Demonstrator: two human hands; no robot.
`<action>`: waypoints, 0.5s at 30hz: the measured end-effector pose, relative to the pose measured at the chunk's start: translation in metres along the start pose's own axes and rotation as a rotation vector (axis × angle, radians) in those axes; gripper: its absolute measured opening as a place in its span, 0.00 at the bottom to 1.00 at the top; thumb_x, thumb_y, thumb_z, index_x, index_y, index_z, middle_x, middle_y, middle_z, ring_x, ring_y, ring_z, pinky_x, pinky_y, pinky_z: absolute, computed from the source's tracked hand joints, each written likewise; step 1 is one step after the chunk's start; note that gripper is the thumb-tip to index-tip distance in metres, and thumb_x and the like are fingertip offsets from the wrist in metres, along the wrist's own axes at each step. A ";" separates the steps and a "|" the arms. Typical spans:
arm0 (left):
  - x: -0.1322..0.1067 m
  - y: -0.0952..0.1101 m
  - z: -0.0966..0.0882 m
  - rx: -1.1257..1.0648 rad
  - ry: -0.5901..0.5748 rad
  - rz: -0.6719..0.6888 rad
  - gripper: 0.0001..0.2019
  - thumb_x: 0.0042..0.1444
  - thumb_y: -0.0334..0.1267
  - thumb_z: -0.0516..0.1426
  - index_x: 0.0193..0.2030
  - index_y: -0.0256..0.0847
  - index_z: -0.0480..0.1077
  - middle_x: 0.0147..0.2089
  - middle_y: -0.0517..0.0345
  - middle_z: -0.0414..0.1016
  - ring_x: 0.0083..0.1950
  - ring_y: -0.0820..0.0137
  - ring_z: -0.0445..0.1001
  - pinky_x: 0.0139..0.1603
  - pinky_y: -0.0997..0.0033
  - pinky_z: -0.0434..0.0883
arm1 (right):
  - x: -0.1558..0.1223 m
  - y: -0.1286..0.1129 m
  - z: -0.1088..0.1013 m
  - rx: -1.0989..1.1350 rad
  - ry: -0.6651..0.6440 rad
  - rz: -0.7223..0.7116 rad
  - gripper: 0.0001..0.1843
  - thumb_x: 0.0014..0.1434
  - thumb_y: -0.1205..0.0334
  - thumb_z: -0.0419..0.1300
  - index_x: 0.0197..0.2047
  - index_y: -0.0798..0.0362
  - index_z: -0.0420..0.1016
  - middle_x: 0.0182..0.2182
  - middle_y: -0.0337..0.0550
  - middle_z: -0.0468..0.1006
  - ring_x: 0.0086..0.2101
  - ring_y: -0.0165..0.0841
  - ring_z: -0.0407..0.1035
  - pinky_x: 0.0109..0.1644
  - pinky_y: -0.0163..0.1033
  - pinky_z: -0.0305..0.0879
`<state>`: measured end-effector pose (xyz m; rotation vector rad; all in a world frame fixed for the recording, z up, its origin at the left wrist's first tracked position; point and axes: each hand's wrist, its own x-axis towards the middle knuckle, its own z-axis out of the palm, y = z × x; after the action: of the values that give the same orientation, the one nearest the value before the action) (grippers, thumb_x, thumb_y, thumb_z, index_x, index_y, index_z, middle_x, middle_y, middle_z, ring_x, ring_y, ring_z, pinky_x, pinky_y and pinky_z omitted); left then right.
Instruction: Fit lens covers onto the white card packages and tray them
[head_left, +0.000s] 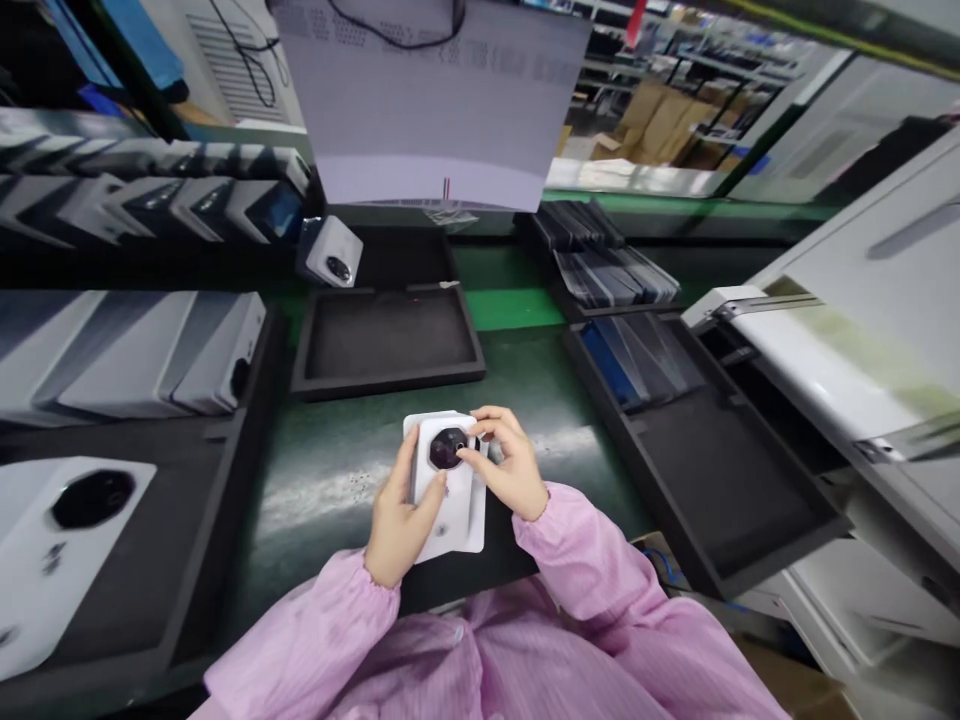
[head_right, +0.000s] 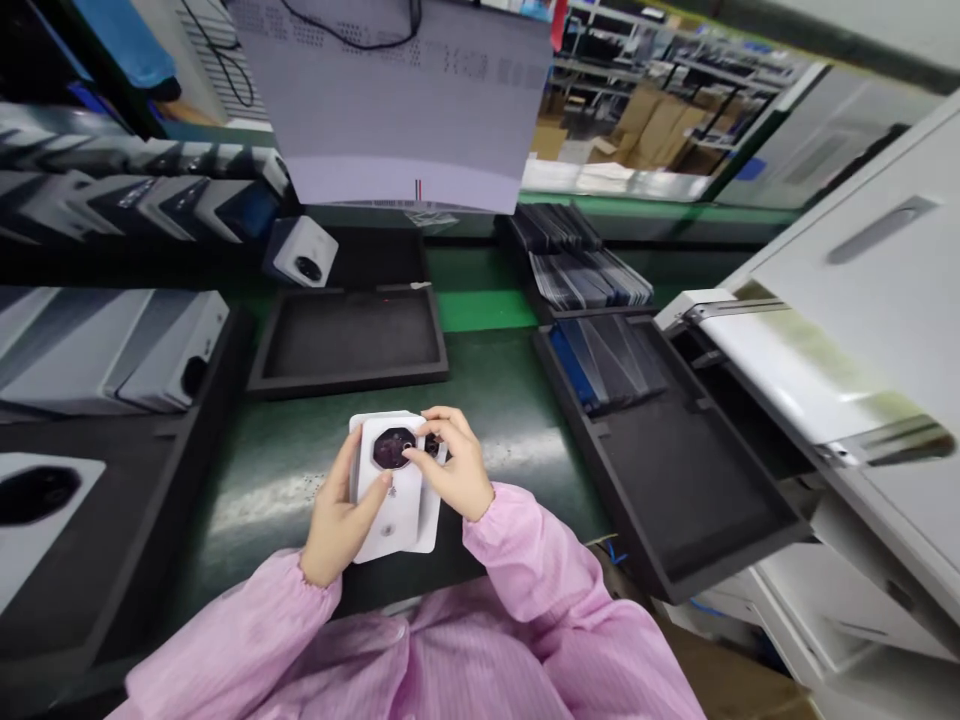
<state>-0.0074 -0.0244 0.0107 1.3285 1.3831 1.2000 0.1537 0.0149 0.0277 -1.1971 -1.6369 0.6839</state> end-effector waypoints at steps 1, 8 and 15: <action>0.000 -0.001 0.000 0.054 0.008 0.045 0.31 0.57 0.40 0.58 0.66 0.46 0.55 0.63 0.50 0.66 0.62 0.59 0.67 0.60 0.61 0.68 | 0.000 0.000 0.000 0.030 0.006 0.014 0.09 0.52 0.64 0.66 0.37 0.50 0.72 0.45 0.46 0.71 0.44 0.36 0.68 0.44 0.42 0.67; -0.004 -0.007 -0.003 0.204 -0.015 0.195 0.31 0.58 0.38 0.57 0.67 0.46 0.54 0.62 0.49 0.68 0.60 0.60 0.69 0.59 0.62 0.69 | 0.002 0.002 -0.001 0.174 0.026 0.077 0.06 0.53 0.64 0.65 0.35 0.50 0.72 0.44 0.46 0.71 0.42 0.35 0.68 0.43 0.41 0.67; -0.006 0.003 -0.003 0.062 -0.038 0.040 0.31 0.56 0.39 0.59 0.66 0.46 0.57 0.63 0.51 0.67 0.61 0.58 0.68 0.60 0.61 0.67 | -0.001 -0.007 -0.002 -0.054 0.068 -0.074 0.04 0.55 0.65 0.62 0.29 0.50 0.72 0.46 0.48 0.72 0.51 0.44 0.66 0.52 0.52 0.66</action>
<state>-0.0095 -0.0305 0.0144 1.4212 1.3820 1.1612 0.1527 0.0108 0.0340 -1.1803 -1.6431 0.5499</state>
